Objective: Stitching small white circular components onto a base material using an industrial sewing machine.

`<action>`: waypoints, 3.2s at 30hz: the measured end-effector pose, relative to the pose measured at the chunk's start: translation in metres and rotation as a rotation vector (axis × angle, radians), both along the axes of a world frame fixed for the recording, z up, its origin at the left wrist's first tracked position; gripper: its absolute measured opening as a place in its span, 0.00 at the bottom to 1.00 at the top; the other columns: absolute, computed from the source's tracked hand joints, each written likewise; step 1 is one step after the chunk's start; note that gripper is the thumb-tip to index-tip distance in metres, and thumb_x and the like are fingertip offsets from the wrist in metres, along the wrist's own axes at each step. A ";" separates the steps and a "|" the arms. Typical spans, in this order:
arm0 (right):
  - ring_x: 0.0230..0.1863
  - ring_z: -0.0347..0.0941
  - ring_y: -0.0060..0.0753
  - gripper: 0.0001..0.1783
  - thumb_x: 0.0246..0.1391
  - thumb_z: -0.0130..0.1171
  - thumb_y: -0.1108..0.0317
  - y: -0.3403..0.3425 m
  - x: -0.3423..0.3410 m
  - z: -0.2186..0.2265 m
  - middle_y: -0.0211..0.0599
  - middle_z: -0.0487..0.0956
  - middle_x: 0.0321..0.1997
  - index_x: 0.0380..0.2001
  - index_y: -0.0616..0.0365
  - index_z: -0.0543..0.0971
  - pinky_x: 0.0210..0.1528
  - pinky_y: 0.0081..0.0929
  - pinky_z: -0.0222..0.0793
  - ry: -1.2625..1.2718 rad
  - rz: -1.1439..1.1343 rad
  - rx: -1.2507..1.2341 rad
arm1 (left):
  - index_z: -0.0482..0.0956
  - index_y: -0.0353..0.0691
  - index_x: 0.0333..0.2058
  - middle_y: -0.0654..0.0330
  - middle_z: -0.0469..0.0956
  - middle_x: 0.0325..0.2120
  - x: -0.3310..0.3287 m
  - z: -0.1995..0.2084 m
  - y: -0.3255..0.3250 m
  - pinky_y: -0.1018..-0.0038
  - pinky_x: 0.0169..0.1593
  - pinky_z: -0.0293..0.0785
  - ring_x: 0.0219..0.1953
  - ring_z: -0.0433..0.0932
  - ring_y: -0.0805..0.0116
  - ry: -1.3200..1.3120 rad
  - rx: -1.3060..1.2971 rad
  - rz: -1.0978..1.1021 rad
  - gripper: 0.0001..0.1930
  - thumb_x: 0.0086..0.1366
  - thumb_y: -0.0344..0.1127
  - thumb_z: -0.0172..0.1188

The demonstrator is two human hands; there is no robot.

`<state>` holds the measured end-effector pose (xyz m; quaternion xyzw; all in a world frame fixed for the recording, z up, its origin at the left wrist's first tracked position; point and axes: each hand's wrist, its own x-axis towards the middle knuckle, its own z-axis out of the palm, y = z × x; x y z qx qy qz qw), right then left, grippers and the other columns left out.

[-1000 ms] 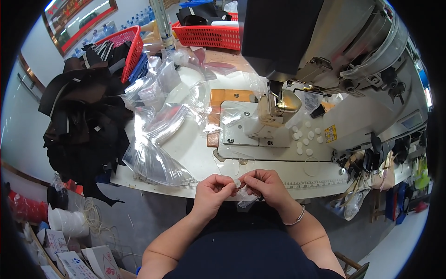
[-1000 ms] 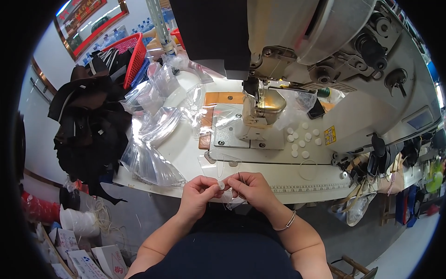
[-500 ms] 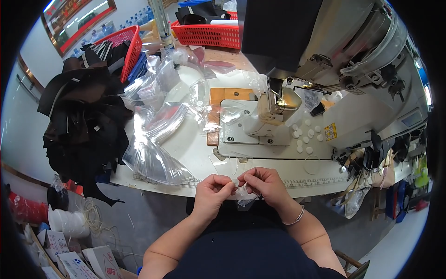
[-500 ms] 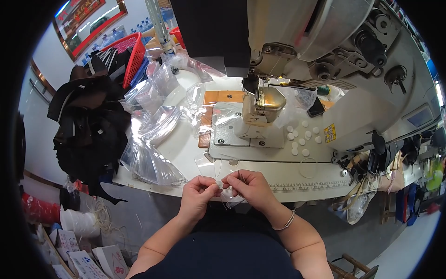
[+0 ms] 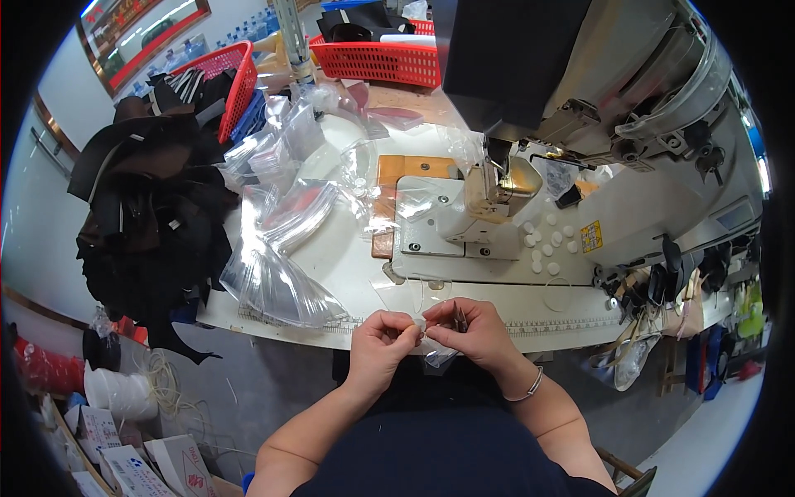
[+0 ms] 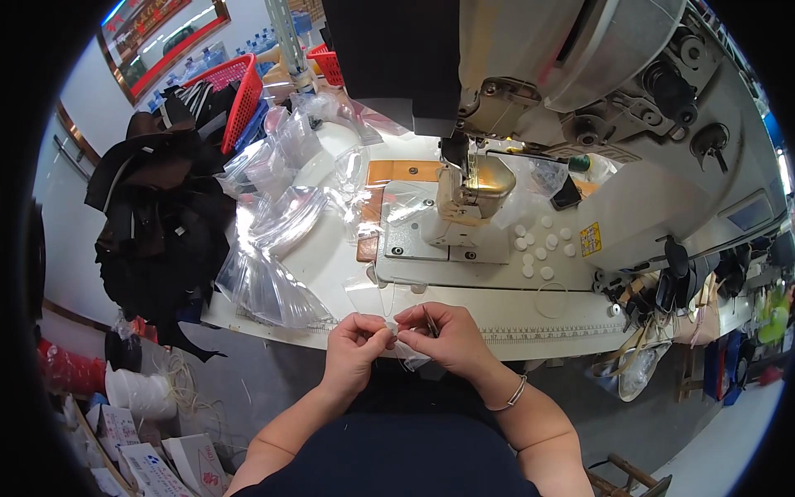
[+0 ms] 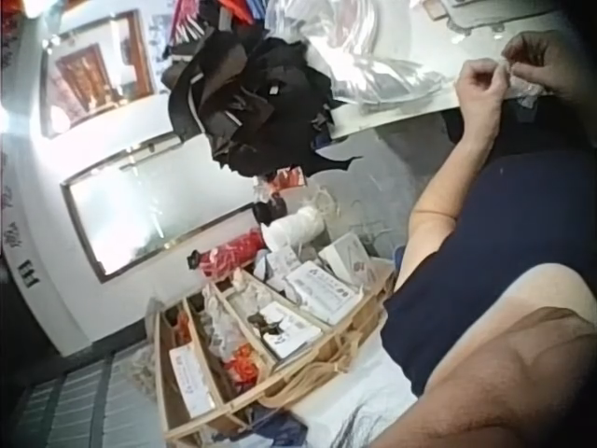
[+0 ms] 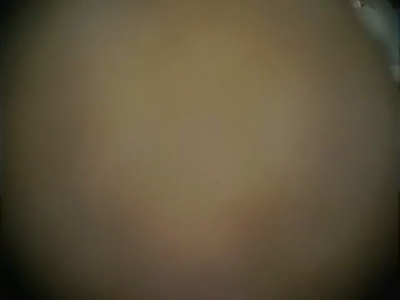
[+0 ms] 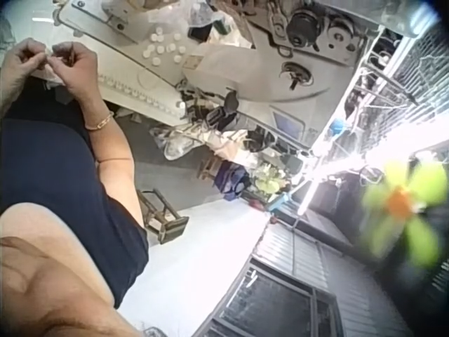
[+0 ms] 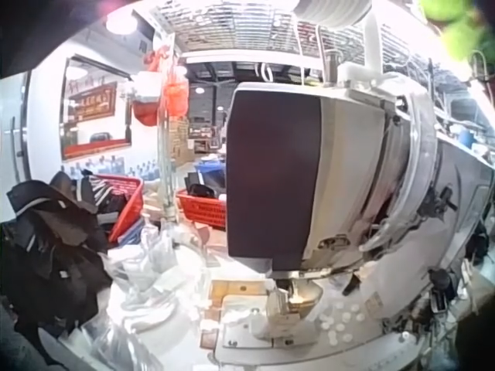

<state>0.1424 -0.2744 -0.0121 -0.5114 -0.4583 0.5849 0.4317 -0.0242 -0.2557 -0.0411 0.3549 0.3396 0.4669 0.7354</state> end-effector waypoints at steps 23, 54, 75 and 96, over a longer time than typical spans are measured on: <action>0.31 0.69 0.17 0.20 0.45 0.59 0.74 0.000 0.006 0.000 0.32 0.76 0.31 0.44 0.63 0.71 0.33 0.14 0.65 0.201 0.064 -0.045 | 0.64 0.38 0.34 0.58 0.74 0.26 -0.007 -0.003 0.003 0.77 0.34 0.76 0.27 0.76 0.72 -0.108 -0.160 -0.070 0.14 0.53 0.22 0.60; 0.35 0.66 0.32 0.32 0.29 0.72 0.66 0.025 0.055 0.038 0.38 0.68 0.42 0.44 0.54 0.72 0.32 0.24 0.65 -0.993 -0.483 1.069 | 0.72 0.34 0.30 0.59 0.74 0.23 0.034 0.077 0.072 0.76 0.31 0.70 0.25 0.73 0.71 -0.155 0.022 -0.335 0.05 0.55 0.27 0.58; 0.34 0.69 0.30 0.15 0.32 0.60 0.72 0.049 0.086 0.086 0.27 0.75 0.35 0.31 0.53 0.79 0.31 0.21 0.65 -1.373 -0.560 1.537 | 0.71 0.40 0.28 0.64 0.72 0.21 0.056 0.109 0.117 0.81 0.28 0.68 0.24 0.73 0.73 -0.049 -0.247 -0.500 0.04 0.53 0.29 0.57; 0.33 0.67 0.31 0.11 0.30 0.55 0.74 0.070 0.105 0.089 0.26 0.70 0.29 0.25 0.54 0.75 0.32 0.27 0.67 -1.407 -0.559 1.252 | 0.75 0.26 0.32 0.50 0.77 0.27 0.086 0.140 0.164 0.78 0.35 0.77 0.30 0.78 0.63 0.397 0.024 -0.467 0.08 0.57 0.27 0.56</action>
